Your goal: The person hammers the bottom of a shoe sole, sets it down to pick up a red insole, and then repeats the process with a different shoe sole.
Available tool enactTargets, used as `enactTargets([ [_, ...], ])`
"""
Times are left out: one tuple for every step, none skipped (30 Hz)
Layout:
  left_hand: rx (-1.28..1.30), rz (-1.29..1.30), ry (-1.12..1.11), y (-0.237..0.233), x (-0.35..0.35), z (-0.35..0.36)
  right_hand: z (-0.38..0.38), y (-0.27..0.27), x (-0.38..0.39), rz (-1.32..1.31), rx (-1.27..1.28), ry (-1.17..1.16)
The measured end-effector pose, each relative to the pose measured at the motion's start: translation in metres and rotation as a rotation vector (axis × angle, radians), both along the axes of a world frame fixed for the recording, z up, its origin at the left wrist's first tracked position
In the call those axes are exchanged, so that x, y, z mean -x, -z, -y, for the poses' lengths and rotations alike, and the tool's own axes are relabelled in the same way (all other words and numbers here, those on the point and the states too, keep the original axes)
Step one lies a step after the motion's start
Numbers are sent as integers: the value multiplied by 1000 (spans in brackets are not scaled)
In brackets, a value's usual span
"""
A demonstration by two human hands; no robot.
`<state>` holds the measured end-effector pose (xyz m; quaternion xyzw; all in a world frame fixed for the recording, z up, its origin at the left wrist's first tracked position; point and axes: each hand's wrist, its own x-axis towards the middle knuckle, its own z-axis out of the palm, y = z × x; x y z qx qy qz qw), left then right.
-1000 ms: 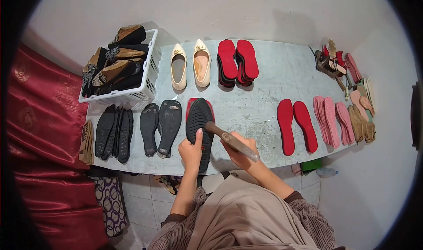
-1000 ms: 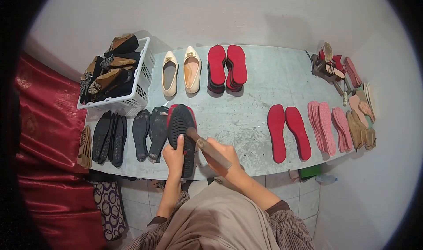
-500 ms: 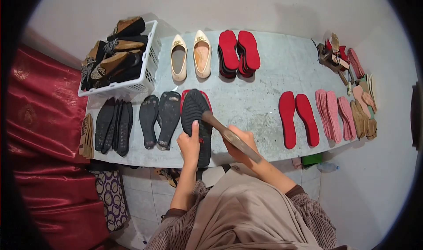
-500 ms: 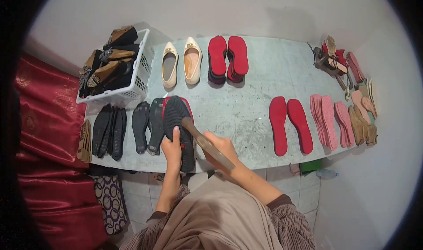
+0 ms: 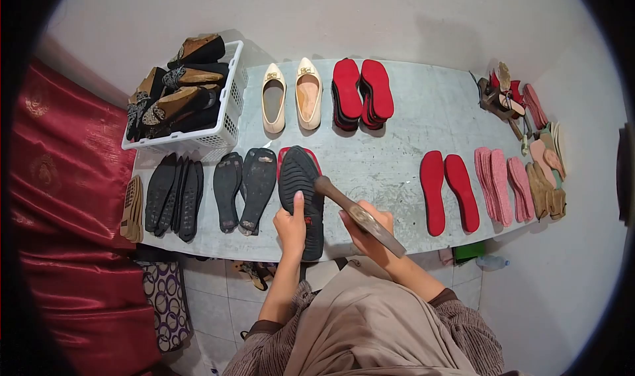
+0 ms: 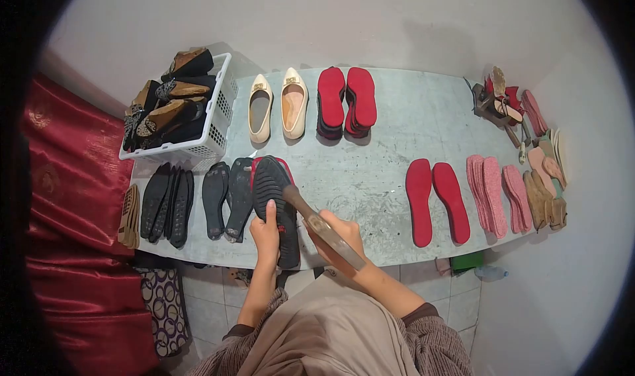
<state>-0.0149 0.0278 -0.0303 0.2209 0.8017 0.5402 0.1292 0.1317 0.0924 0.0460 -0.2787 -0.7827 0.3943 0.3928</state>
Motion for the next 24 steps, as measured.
enactTargets([
  [-54,86,-75,5,-1,1,3,7,-1,6,9,-2],
  [-46,92,-76,8,-2,5,6,18,-1,-16,47,-21],
  [-58,135,-81,9,1,5,6,20,1,-43,77,-40],
  [-74,176,-85,9,2,3,1,21,4,116,-9,-92],
  [-78,176,-83,10,1,3,1,20,5,116,-13,-91],
  [-23,76,-99,9,0,3,2,14,7,93,68,-84],
  [29,-27,-117,8,2,1,1,11,10,67,147,-79],
  [23,-33,-117,6,5,-1,0,15,10,53,45,-69],
  [-62,57,-145,-2,4,0,0,22,10,55,52,-70],
  [-142,152,-176,-5,2,4,2,30,9,45,5,-67],
  [-130,159,-180,-3,2,8,5,35,6,35,-41,-66],
  [-166,192,-181,-1,5,7,4,32,5,100,26,-120],
  [-209,222,-182,1,9,4,3,28,7,99,20,-123],
  [-109,28,-204,5,10,3,3,23,10,145,41,-130],
  [-112,26,-208,2,8,3,3,20,13,191,66,-137],
  [-159,81,-217,-2,5,3,3,19,12,149,-19,-118],
  [-204,138,-223,-5,4,3,3,18,13,146,-18,-117],
  [-183,149,-218,-1,5,4,5,18,12,82,-2,-99],
  [-175,155,-216,3,4,6,7,19,10,22,14,-80],
  [-190,119,-175,6,3,6,7,22,12,25,27,-78],
  [-213,79,-131,6,3,4,5,21,13,26,24,-74],
  [-217,79,-128,8,2,3,2,20,13,97,18,-108],
  [-165,52,-128,10,0,2,0,19,14,166,13,-142],
  [-115,23,-130,11,1,1,1,17,15,164,15,-104],
])
